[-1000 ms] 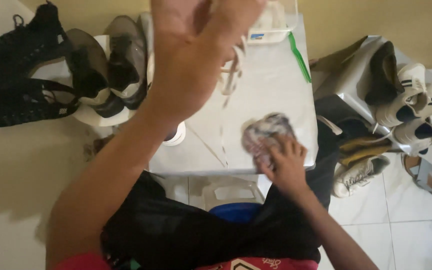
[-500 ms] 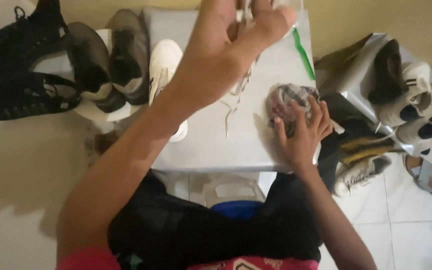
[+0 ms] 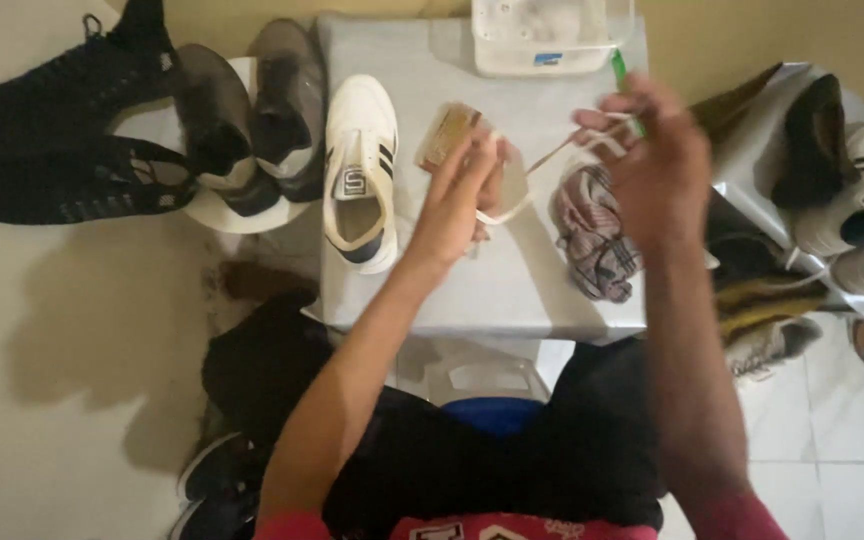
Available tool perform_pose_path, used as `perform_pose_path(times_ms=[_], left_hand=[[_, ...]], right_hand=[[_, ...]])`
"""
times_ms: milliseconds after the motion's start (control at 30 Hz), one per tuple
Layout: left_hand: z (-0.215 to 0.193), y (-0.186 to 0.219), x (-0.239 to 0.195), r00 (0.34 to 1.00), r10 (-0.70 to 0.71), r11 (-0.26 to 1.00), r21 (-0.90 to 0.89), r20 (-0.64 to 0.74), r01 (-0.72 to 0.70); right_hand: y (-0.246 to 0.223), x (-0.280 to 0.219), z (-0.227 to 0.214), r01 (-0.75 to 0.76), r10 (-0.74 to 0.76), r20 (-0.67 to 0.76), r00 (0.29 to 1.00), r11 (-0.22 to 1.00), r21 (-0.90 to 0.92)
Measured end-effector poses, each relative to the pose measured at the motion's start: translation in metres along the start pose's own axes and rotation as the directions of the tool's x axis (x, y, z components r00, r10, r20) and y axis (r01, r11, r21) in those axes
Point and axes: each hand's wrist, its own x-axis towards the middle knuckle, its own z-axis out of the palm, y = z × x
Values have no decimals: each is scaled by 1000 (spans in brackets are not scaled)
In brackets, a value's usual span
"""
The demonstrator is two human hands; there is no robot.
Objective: The person removes the laces from a white sneaker and scrubs them with a toothbrush and soapy water. They then wipe the laces with a cloth and continue scrubbing them on the table.
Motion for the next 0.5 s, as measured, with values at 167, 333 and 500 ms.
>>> perform_pose_path(times_ms=[167,333,500], left_hand=[[-13,-136,33,996,-27,980,-199,-86,9],[-21,-158,30,979,-190,977,-116,-80,180],[-32,-160,34,957,-276,927,-287,-93,239]], right_hand=[[-59,16,1,134,-135,0,991,988,-78],[-96,70,-115,203,-287,-209,935,914,-350],[-89,98,-144,184,-281,-213,936,904,-387]])
